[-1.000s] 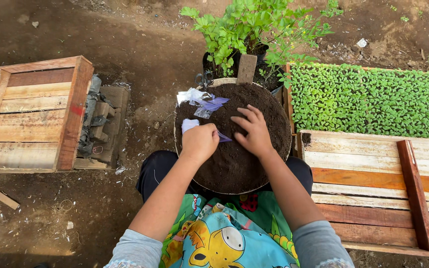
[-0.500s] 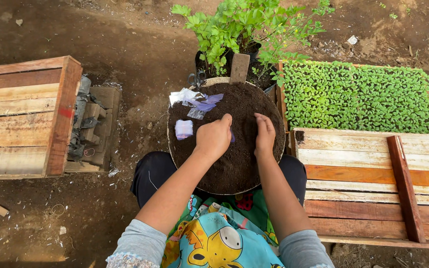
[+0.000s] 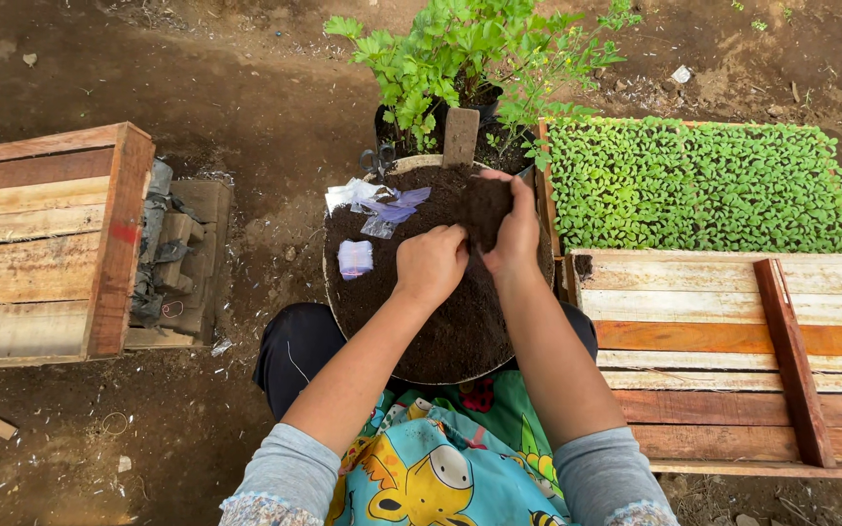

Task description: The person sits and repeatedly scoops soil from a round tray, mixes it with small items from packets, and rolls the mixture into compact balls. They place each finished soil ball into a wooden seedling tray to the right.

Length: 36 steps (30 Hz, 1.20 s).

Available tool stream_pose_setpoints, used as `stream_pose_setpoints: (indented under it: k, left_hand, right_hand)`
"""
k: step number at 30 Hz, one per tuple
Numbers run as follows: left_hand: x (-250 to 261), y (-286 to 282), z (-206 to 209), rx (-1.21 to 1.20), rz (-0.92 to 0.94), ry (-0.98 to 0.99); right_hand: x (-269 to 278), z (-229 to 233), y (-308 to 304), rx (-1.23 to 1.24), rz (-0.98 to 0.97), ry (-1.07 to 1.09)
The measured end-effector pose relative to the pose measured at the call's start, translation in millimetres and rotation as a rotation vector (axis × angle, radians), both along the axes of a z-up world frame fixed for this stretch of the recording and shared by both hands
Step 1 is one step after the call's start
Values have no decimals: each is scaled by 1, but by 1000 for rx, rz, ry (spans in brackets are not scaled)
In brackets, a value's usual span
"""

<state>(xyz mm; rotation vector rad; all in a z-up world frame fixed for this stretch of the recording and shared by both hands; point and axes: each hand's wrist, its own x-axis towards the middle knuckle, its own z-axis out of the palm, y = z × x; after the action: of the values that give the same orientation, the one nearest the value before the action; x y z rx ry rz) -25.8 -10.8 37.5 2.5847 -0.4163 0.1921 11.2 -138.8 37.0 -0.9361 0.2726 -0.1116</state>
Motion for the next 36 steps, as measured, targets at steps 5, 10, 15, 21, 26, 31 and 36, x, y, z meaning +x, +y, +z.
stream_pose_setpoints:
  k: [5, 10, 15, 21, 26, 31, 36]
  left_hand:
    - [-4, 5, 1, -29, -4, 64]
    - [-12, 10, 6, -85, 5, 66]
    - [-10, 16, -2, -126, 22, 70]
    - [-16, 18, 7, -130, -10, 106]
    - [-16, 11, 8, -103, -51, 126]
    - [-16, 12, 3, -101, -30, 116]
    - [-15, 17, 15, -240, -21, 235]
  right_hand:
    - [4, -11, 11, -289, -29, -100]
    - [-4, -3, 24, -400, -38, -251]
    - [-12, 0, 24, -548, 30, -335]
    - [-7, -80, -27, -1286, 114, -24]
    - [-39, -79, -14, -1249, 85, -75]
    - [-32, -71, -15, -996, 17, -94]
    - [-20, -1, 3, -164, 55, -192]
